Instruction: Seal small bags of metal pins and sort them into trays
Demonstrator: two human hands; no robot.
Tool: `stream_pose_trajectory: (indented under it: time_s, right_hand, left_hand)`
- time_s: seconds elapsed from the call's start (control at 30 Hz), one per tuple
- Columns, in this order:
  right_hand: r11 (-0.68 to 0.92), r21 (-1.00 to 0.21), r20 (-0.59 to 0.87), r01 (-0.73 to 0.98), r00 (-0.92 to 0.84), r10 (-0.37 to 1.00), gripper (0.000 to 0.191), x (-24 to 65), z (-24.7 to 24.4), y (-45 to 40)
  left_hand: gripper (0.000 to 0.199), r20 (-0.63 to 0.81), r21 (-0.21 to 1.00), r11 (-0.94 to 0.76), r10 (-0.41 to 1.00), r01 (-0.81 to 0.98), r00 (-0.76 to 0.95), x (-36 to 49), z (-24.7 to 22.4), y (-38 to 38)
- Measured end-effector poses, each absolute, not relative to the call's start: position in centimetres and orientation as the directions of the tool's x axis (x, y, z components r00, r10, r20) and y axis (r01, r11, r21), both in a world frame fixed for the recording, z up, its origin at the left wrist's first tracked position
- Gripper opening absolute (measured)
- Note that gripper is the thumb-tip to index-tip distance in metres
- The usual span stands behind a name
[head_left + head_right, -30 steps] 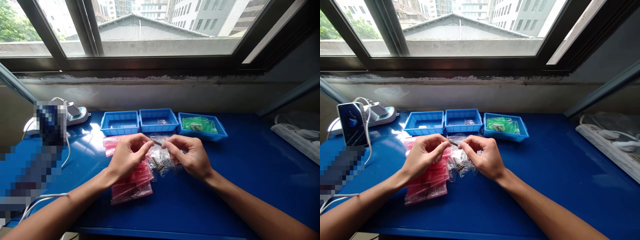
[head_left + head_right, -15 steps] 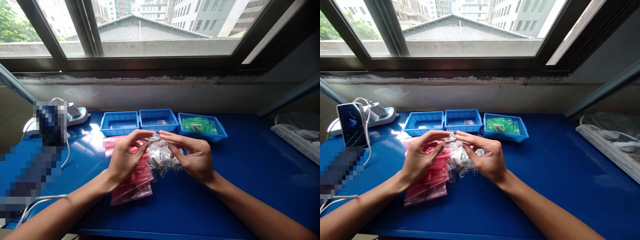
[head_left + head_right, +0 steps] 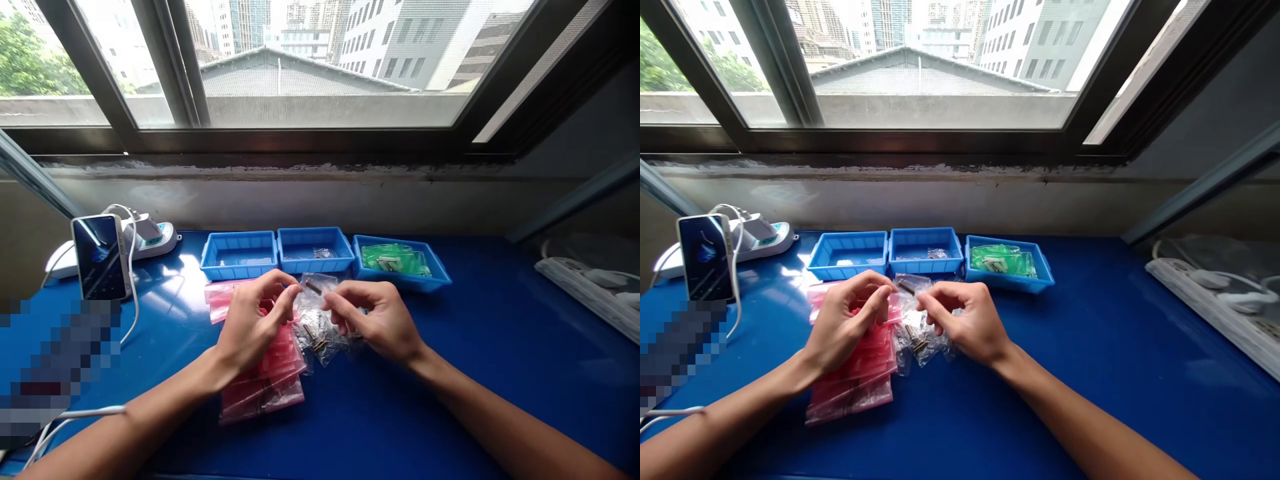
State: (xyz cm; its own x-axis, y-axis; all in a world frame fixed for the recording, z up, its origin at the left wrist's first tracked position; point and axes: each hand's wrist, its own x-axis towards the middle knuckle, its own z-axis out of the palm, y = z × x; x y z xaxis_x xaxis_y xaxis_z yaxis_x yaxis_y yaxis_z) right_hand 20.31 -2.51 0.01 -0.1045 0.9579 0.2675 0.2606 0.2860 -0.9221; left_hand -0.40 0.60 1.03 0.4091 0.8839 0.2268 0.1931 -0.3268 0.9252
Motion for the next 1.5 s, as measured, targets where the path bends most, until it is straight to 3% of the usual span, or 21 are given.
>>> stream_pose_trajectory:
  time_s: [0.17,0.43,0.57,0.67,0.73,0.9,1.27,1.37,1.5]
  right_hand:
    - [0.187,-0.98,0.193,0.069,0.099,0.976,0.035,21.1,-0.9,-0.9]
    - [0.156,-0.986,0.164,0.056,0.18,0.97,0.042,21.9,-1.3,0.8]
    - [0.098,-0.956,0.127,0.278,0.088,0.988,0.052,22.1,-1.0,0.4]
    - [0.133,-0.815,0.16,0.563,-0.001,0.987,0.052,22.3,-0.8,0.2]
    - [0.172,-0.729,0.204,0.663,-0.029,0.979,0.047,22.4,-0.8,0.1]
    - [0.183,-0.715,0.224,0.674,-0.027,0.974,0.036,22.8,-0.9,0.0]
    - [0.257,-0.674,0.262,0.693,-0.102,0.96,0.032,23.0,-0.4,-0.5]
    - [0.325,-0.571,0.295,0.754,-0.181,0.938,0.031,23.4,-0.2,-0.8]
    - [0.348,-0.323,0.201,0.88,-0.295,0.934,0.038,23.9,-0.4,-0.9]
  left_hand:
    - [0.02,0.216,0.94,-0.299,0.895,0.163,0.391,-0.4,1.1,0.6]
    - [0.021,0.216,0.925,-0.325,0.877,0.197,0.43,-0.3,1.0,0.6]
    - [0.021,0.217,0.921,-0.332,0.872,0.204,0.439,-0.3,1.0,0.5]
    - [0.02,0.215,0.916,-0.337,0.871,0.219,0.443,-0.2,1.1,0.5]
    - [0.02,0.216,0.912,-0.342,0.87,0.225,0.444,-0.2,1.2,0.5]
    - [0.02,0.224,0.908,-0.352,0.866,0.227,0.446,-0.1,1.3,0.5]
    - [0.019,0.212,0.913,-0.342,0.865,0.224,0.455,-0.1,1.2,0.5]
    - [0.019,0.212,0.912,-0.343,0.863,0.224,0.458,-0.1,1.2,0.4]
    - [0.02,0.215,0.907,-0.352,0.86,0.232,0.463,-0.2,1.2,0.4]
